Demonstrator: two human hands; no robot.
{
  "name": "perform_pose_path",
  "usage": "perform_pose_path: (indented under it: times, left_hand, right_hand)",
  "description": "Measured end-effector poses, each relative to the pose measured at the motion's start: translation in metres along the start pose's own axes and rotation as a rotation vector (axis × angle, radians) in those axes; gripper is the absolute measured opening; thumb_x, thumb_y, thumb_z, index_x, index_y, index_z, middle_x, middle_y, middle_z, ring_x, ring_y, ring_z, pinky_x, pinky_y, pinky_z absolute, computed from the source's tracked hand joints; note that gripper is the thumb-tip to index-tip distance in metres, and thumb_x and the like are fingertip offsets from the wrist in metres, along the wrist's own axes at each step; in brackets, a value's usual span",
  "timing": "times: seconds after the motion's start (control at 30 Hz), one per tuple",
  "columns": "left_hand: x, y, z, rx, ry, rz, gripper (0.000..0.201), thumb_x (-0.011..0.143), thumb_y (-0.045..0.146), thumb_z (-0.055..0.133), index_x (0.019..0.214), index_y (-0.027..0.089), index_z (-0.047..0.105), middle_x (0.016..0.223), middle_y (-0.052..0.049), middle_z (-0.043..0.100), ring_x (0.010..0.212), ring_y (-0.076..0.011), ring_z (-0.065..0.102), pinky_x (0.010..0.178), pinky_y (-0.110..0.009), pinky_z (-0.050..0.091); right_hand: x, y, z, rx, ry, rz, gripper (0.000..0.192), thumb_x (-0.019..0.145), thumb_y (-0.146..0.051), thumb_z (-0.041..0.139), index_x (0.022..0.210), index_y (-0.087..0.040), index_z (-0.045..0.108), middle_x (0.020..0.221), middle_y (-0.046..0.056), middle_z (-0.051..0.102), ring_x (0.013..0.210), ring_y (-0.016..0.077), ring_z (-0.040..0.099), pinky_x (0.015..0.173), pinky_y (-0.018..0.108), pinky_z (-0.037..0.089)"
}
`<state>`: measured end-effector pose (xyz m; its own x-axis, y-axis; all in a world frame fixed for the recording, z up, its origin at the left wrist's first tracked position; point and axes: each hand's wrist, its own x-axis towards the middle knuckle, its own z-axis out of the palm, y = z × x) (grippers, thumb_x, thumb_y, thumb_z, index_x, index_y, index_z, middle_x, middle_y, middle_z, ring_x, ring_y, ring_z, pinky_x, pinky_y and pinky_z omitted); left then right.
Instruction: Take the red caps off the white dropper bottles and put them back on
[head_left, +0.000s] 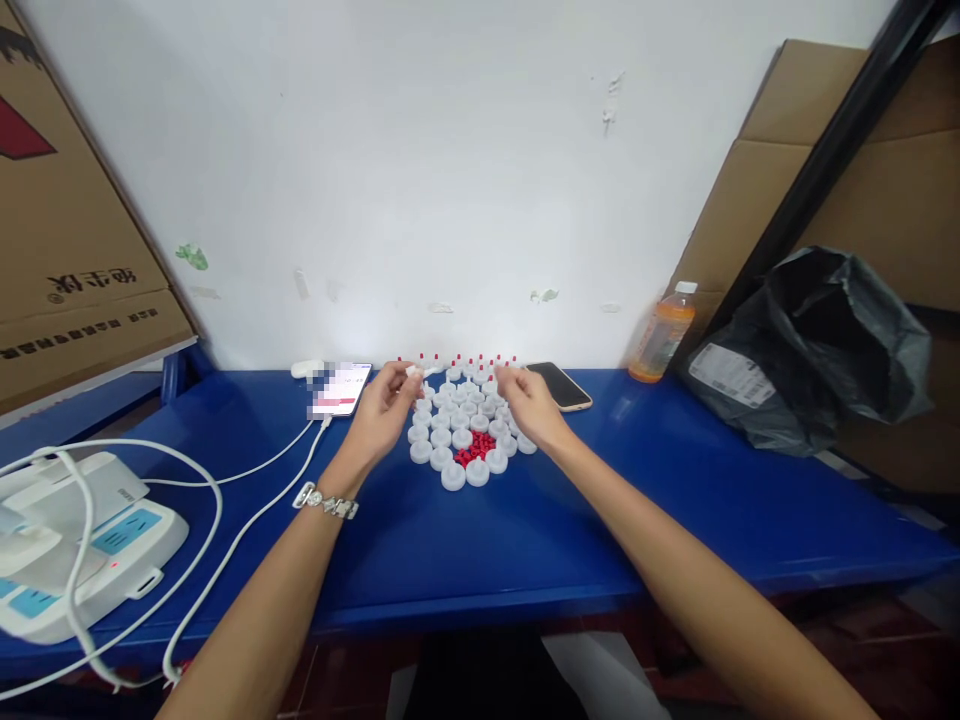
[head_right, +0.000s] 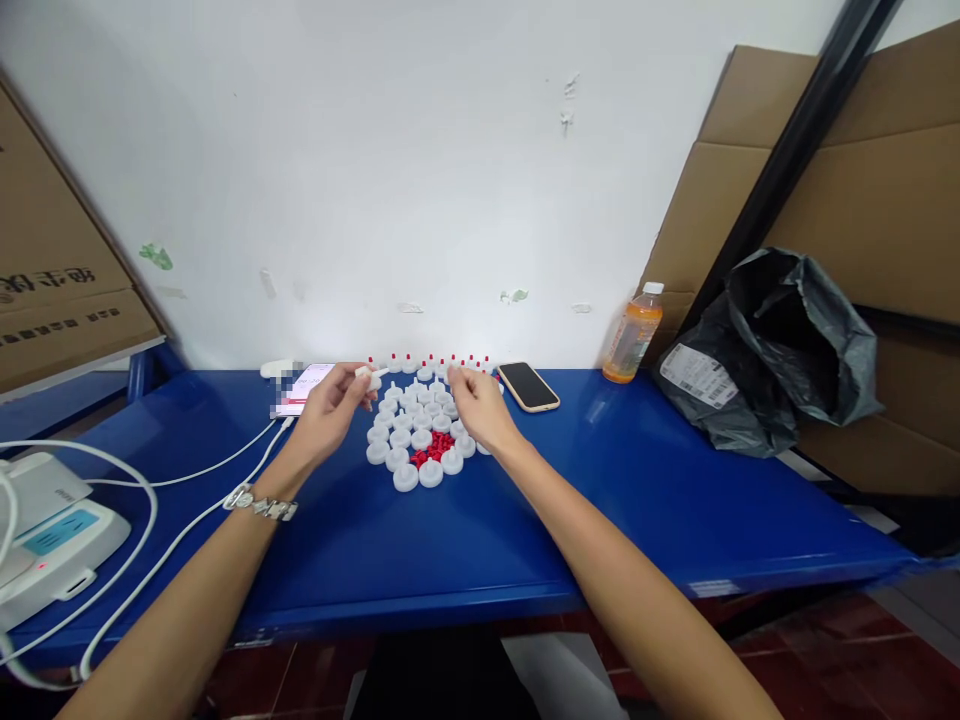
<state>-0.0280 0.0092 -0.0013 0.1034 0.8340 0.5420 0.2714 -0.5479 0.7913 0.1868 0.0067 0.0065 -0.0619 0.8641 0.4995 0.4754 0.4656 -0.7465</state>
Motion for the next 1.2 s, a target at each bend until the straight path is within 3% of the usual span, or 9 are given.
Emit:
perform_pose_path:
  times: [0.1, 0.17, 0.27, 0.43, 0.6, 0.7, 0.8, 1.0, 1.2]
  left_hand:
    - [0.0, -0.003, -0.007, 0.146, -0.096, 0.028, 0.035, 0.092, 0.045, 0.057, 0.118, 0.022, 0.056, 0.102, -0.005, 0.064, 0.088, -0.0163, 0.061, 0.076, -0.03, 0.05]
    - [-0.003, -0.002, -0.006, 0.201, -0.16, 0.046, 0.033, 0.091, 0.042, 0.059, 0.117, 0.021, 0.057, 0.107, -0.006, 0.064, 0.088, -0.0161, 0.06, 0.076, -0.03, 0.05]
    - [-0.006, 0.002, -0.003, 0.23, -0.216, 0.046, 0.03, 0.09, 0.038, 0.061, 0.114, 0.021, 0.057, 0.112, -0.006, 0.065, 0.093, -0.0173, 0.062, 0.078, -0.032, 0.051]
    - [-0.007, 0.004, -0.003, 0.245, -0.266, 0.03, 0.033, 0.088, 0.041, 0.063, 0.114, 0.022, 0.057, 0.111, -0.006, 0.068, 0.097, -0.0197, 0.065, 0.08, -0.034, 0.051]
    - [-0.006, -0.001, -0.008, 0.312, -0.227, 0.001, 0.038, 0.087, 0.047, 0.063, 0.115, 0.021, 0.056, 0.114, -0.008, 0.068, 0.099, -0.0219, 0.066, 0.082, -0.036, 0.052]
    - [-0.005, -0.012, -0.012, 0.423, -0.152, -0.069, 0.043, 0.091, 0.048, 0.055, 0.123, 0.019, 0.052, 0.129, -0.014, 0.062, 0.114, -0.0275, 0.062, 0.092, -0.043, 0.052]
    - [-0.006, -0.023, -0.014, 0.467, -0.165, -0.128, 0.049, 0.095, 0.047, 0.045, 0.133, 0.015, 0.047, 0.14, -0.019, 0.056, 0.131, -0.0308, 0.054, 0.105, -0.048, 0.045]
    - [-0.011, -0.024, -0.009, 0.461, -0.308, -0.209, 0.053, 0.096, 0.05, 0.043, 0.134, 0.014, 0.049, 0.144, -0.021, 0.055, 0.133, -0.0324, 0.054, 0.11, -0.048, 0.041]
    - [-0.011, -0.026, -0.009, 0.484, -0.31, -0.198, 0.049, 0.096, 0.05, 0.041, 0.132, 0.017, 0.05, 0.142, -0.018, 0.056, 0.13, -0.031, 0.056, 0.108, -0.048, 0.044]
  right_hand:
    - [-0.006, 0.001, -0.005, -0.182, -0.218, -0.089, 0.034, 0.089, -0.033, 0.052, 0.059, -0.021, 0.043, 0.059, -0.002, 0.052, 0.062, 0.0143, 0.049, 0.065, 0.028, 0.036]
    - [-0.01, -0.001, -0.005, -0.243, -0.282, -0.114, 0.023, 0.085, -0.029, 0.058, 0.064, -0.021, 0.052, 0.068, -0.002, 0.062, 0.07, 0.0155, 0.055, 0.072, 0.029, 0.039]
    - [-0.011, -0.003, -0.002, -0.173, -0.247, -0.08, 0.017, 0.085, -0.033, 0.059, 0.074, -0.021, 0.059, 0.076, 0.0, 0.066, 0.073, 0.0159, 0.057, 0.073, 0.029, 0.041]
    - [-0.006, -0.004, 0.008, 0.163, -0.207, -0.061, 0.023, 0.086, -0.039, 0.062, 0.097, -0.02, 0.063, 0.077, 0.001, 0.067, 0.068, 0.0148, 0.058, 0.065, 0.027, 0.043]
    - [0.013, -0.008, 0.025, 0.208, -0.185, -0.119, 0.018, 0.088, -0.035, 0.06, 0.088, -0.019, 0.066, 0.085, 0.004, 0.072, 0.079, 0.0161, 0.065, 0.068, 0.027, 0.046]
    - [0.038, -0.005, 0.035, 0.096, -0.084, -0.123, 0.014, 0.087, -0.03, 0.06, 0.088, -0.018, 0.067, 0.083, 0.003, 0.073, 0.079, 0.016, 0.066, 0.072, 0.027, 0.048]
    - [0.068, 0.002, 0.05, -0.105, -0.067, -0.074, 0.014, 0.087, -0.025, 0.058, 0.088, -0.018, 0.07, 0.085, 0.004, 0.074, 0.081, 0.0164, 0.067, 0.077, 0.027, 0.048]
    - [0.104, 0.016, 0.079, -0.606, -0.293, -0.071, 0.022, 0.088, -0.023, 0.053, 0.092, -0.019, 0.074, 0.095, 0.008, 0.076, 0.092, 0.0222, 0.067, 0.088, 0.034, 0.044]
    - [0.113, 0.023, 0.087, -0.66, -0.407, -0.093, 0.014, 0.082, -0.025, 0.06, 0.079, -0.02, 0.074, 0.089, 0.008, 0.076, 0.096, 0.0261, 0.066, 0.099, 0.044, 0.036]
